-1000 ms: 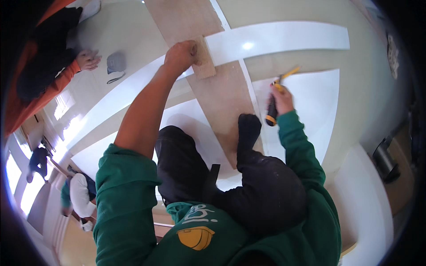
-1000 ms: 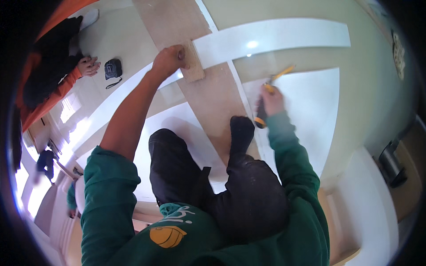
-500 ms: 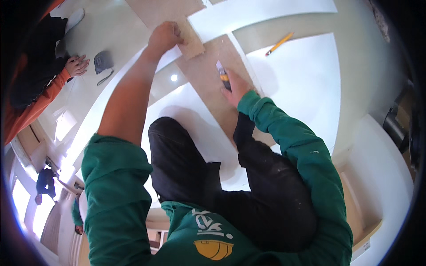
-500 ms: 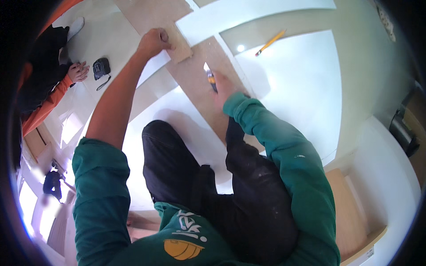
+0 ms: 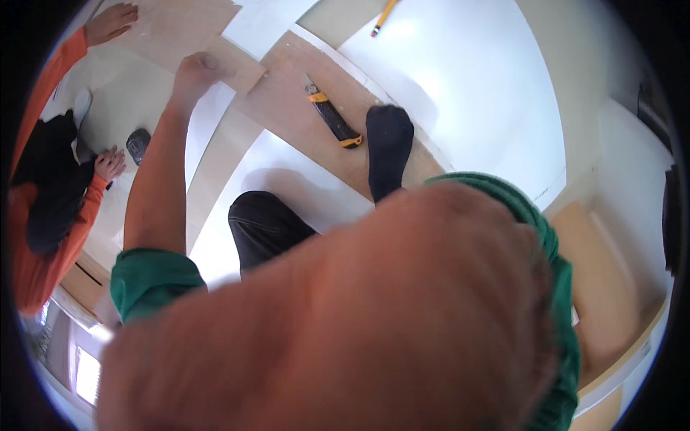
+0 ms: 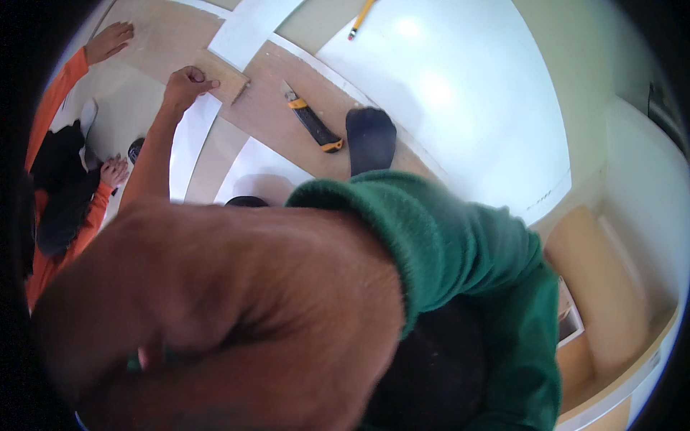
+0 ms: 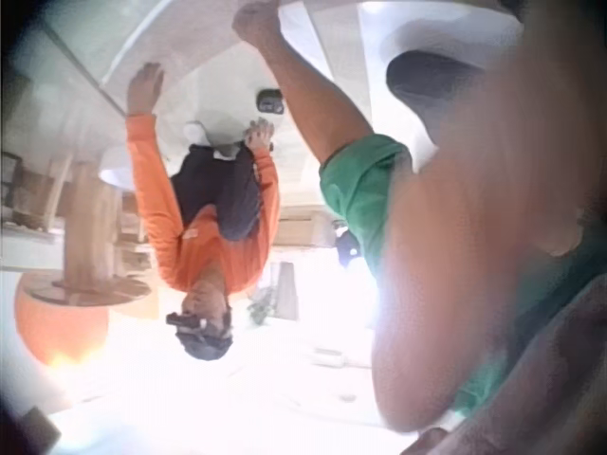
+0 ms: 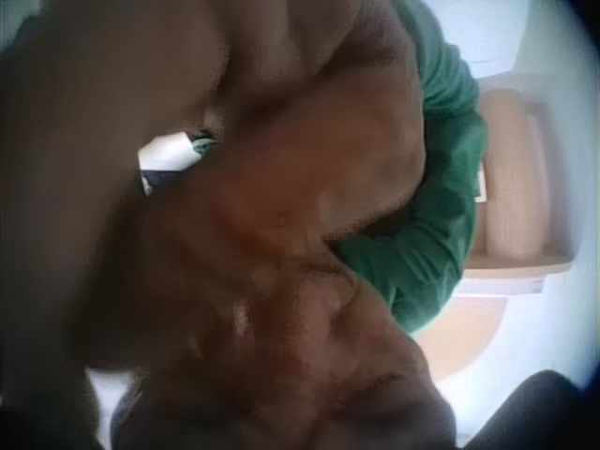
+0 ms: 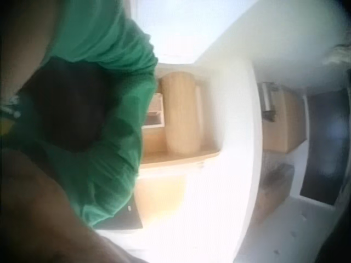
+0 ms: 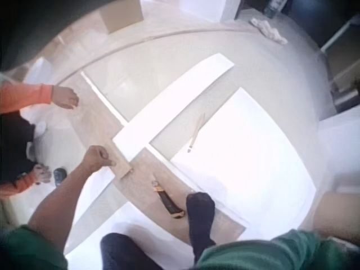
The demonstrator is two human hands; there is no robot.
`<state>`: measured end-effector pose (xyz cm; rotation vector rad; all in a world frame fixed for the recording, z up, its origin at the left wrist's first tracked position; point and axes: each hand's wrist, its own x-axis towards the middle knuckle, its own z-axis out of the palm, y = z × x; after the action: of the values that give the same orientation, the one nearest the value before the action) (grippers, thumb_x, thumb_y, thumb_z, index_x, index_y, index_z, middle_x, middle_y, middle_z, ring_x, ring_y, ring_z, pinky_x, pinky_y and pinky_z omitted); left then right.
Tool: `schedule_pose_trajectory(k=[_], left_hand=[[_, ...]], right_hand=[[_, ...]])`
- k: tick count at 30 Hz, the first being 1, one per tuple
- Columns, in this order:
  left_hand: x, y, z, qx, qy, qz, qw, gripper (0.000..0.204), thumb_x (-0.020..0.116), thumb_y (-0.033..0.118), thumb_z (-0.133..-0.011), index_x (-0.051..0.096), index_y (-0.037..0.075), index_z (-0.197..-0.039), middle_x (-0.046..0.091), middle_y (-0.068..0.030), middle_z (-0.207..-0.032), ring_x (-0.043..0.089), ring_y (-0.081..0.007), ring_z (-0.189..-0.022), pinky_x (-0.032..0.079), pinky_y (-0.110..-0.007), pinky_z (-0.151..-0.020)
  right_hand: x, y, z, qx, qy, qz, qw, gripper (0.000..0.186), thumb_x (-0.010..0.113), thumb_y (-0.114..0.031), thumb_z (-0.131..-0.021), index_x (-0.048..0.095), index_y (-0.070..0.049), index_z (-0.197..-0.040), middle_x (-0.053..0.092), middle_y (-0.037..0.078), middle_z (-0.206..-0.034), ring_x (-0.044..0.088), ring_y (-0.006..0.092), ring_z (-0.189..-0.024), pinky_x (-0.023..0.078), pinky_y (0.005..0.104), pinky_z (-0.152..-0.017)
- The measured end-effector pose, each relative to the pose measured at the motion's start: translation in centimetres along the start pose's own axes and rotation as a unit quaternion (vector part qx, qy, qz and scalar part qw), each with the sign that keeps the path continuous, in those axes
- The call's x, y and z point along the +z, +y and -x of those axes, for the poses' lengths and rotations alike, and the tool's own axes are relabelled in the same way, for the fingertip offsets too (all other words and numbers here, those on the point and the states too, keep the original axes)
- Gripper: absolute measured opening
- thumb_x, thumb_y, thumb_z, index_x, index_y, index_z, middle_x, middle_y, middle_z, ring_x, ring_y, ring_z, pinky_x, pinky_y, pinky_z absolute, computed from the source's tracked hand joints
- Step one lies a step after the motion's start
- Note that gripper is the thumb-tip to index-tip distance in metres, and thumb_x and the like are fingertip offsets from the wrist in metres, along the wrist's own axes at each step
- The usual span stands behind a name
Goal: The person kneels on the floor and uses a pencil to mark a line on a white sheet of material. They then use a utility knife and a small wooden block as a guide to cut the material along the marked line. The person repeats this process, cutting multiple strips from the sheet.
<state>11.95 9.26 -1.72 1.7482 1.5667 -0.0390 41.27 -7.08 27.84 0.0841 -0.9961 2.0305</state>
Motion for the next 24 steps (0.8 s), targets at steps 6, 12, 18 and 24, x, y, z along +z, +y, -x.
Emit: schedule_pose_trajectory(k=[6, 12, 18, 24], left_hand=[[0.8, -0.1, 1.4, 0.034, 0.029, -0.078, 0.996, 0.038, 0.09, 0.022, -0.064, 0.054, 0.01, -0.066, 0.053, 0.0014, -0.06, 0.046, -0.01, -0.054, 0.04, -0.03, -0.05], [0.9, -0.5, 4.5, -0.051, 0.041, 0.013, 0.998, 0.038, 0.091, 0.021, -0.056, 0.058, 0.006, -0.066, 0.059, -0.0051, -0.063, 0.054, -0.0169, -0.058, 0.045, -0.034, -0.057], [1.6, 0.0, 3.6, -0.05, 0.026, 0.027, 0.998, 0.039, 0.091, 0.019, -0.056, 0.056, 0.006, -0.065, 0.057, -0.0035, -0.062, 0.053, -0.0153, -0.057, 0.044, -0.033, -0.056], [1.7, -5.5, 1.9, -0.014, -0.03, 0.034, 0.999, 0.033, 0.089, 0.021, -0.061, 0.061, 0.005, -0.067, 0.059, -0.0068, -0.063, 0.055, -0.0178, -0.058, 0.047, -0.035, -0.059]], right_hand=[[1.4, 1.8, -0.7, -0.022, -0.02, -0.054, 0.998, 0.016, 0.064, -0.014, -0.094, 0.067, -0.001, -0.102, 0.067, 0.01, -0.098, 0.065, 0.023, -0.088, 0.052, 0.0323, -0.081], [1.1, 2.3, -1.4, -0.019, -0.062, -0.06, 0.996, 0.016, 0.063, -0.014, -0.094, 0.067, 0.0, -0.103, 0.067, 0.009, -0.096, 0.065, 0.0207, -0.086, 0.052, 0.0313, -0.079], [0.1, 3.0, -2.1, -0.013, -0.048, -0.063, 0.997, 0.017, 0.062, -0.014, -0.095, 0.066, 0.0, -0.103, 0.067, 0.008, -0.095, 0.065, 0.0185, -0.084, 0.053, 0.0303, -0.077], [-2.3, 3.9, -2.6, 0.015, 0.01, -0.07, 0.997, 0.017, 0.061, -0.014, -0.096, 0.065, 0.001, -0.104, 0.068, 0.008, -0.093, 0.065, 0.0163, -0.083, 0.053, 0.0293, -0.076]])
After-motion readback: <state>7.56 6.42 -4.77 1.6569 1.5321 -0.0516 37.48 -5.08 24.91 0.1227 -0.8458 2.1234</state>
